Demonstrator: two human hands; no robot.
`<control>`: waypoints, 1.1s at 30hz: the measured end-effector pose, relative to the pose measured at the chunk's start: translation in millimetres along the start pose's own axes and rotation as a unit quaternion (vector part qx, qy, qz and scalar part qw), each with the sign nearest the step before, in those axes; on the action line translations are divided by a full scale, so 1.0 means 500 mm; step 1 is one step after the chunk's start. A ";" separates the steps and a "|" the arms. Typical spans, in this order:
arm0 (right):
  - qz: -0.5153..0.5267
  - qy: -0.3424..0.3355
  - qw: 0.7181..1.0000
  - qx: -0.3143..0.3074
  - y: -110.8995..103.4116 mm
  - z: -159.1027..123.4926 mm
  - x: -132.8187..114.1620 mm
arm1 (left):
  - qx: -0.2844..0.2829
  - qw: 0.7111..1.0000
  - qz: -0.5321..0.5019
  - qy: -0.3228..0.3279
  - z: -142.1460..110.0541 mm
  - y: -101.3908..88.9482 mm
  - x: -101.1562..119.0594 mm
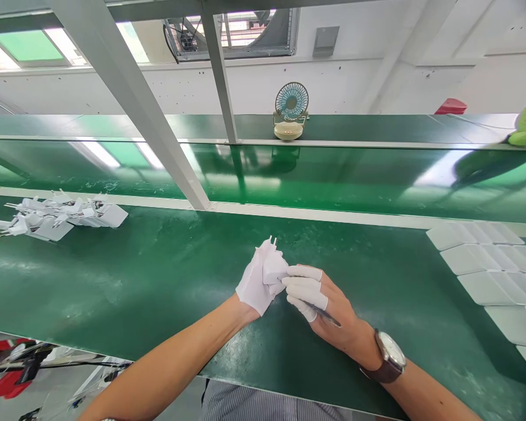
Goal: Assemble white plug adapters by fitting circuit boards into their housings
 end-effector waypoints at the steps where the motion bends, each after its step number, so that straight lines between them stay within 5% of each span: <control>1: 0.004 0.001 1.000 -0.001 0.002 0.001 0.000 | 0.007 1.000 0.004 0.007 0.001 -0.004 0.001; 17: 0.053 0.081 0.995 -0.028 0.014 0.025 0.005 | 0.154 0.983 0.011 0.099 -0.020 -0.046 0.005; 25: 0.062 0.092 0.994 0.004 0.008 0.012 0.027 | 0.092 0.991 0.031 0.092 0.001 -0.036 0.023; 29: 0.055 0.152 0.983 0.081 -0.047 0.012 0.055 | 0.050 0.996 -0.023 0.069 0.010 -0.030 0.037; 33: -0.096 0.224 0.963 0.115 -0.107 -0.018 0.111 | 0.015 0.994 -0.091 0.053 0.005 -0.017 0.052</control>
Point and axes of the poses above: each hand's wrist, its own z-axis towards the middle knuckle, its own y-axis out of the palm, x = y × z, the point moved 10 cm from there along z, towards the middle knuckle, and after that the axes turned 8 degrees about -y, right-handed, at the moved point
